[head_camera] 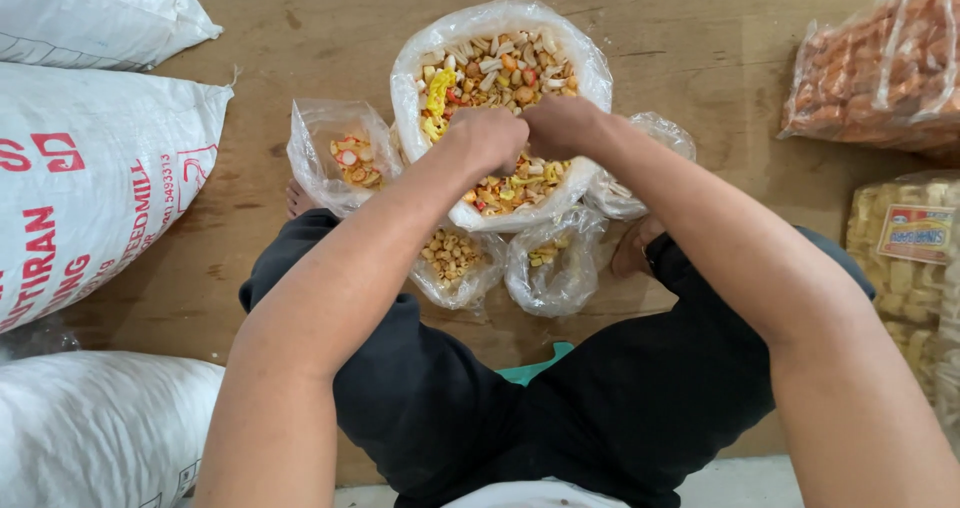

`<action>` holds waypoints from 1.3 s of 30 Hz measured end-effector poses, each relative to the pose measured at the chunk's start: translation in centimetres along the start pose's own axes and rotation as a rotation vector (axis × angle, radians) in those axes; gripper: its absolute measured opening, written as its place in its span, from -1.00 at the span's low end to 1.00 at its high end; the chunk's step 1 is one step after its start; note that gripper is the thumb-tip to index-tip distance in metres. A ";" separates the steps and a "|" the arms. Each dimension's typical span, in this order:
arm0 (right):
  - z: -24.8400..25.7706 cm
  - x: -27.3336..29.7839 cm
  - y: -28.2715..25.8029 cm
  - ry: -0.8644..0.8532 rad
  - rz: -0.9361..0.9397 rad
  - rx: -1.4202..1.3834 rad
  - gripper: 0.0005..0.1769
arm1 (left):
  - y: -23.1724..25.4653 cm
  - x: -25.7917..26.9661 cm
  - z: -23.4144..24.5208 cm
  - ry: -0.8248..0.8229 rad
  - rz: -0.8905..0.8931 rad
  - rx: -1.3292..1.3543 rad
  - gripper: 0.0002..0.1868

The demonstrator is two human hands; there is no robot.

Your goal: The person sits on the floor and sorts a mixed snack blend from a large plastic bag into several smaller plastic bags. They use both hands to scoop and distribute the snacks, which include various shapes and colors, into the smaller containers.

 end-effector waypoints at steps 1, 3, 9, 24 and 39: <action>2.2 1.0 -1.0 0.001 -0.002 0.001 -0.74 | 0.1 0.1 0.5 0.002 -0.002 -0.001 -0.67; 6.6 3.0 -3.0 -0.011 -0.004 -0.159 -0.68 | -0.1 0.4 2.1 0.133 0.036 0.223 -0.66; 13.3 8.5 -4.1 -0.117 -0.121 -0.581 -0.87 | -0.2 5.7 6.6 0.108 0.081 0.386 -0.60; 2.3 4.8 15.4 -0.376 -0.384 0.175 -0.64 | -1.9 2.6 3.9 0.118 0.099 -0.018 -0.72; 0.9 -0.6 0.6 -0.167 -0.027 0.227 -0.52 | -0.1 0.7 2.2 0.202 0.065 -0.113 -0.75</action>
Point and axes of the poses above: each hand's wrist, its own x-axis away from the middle knuckle, its own z-axis out of the back of the hand, y = z × x, the point moved 5 cm from there along -x, towards the middle knuckle, and after that the axes turned 10 degrees about -x, right-handed, at the moved point
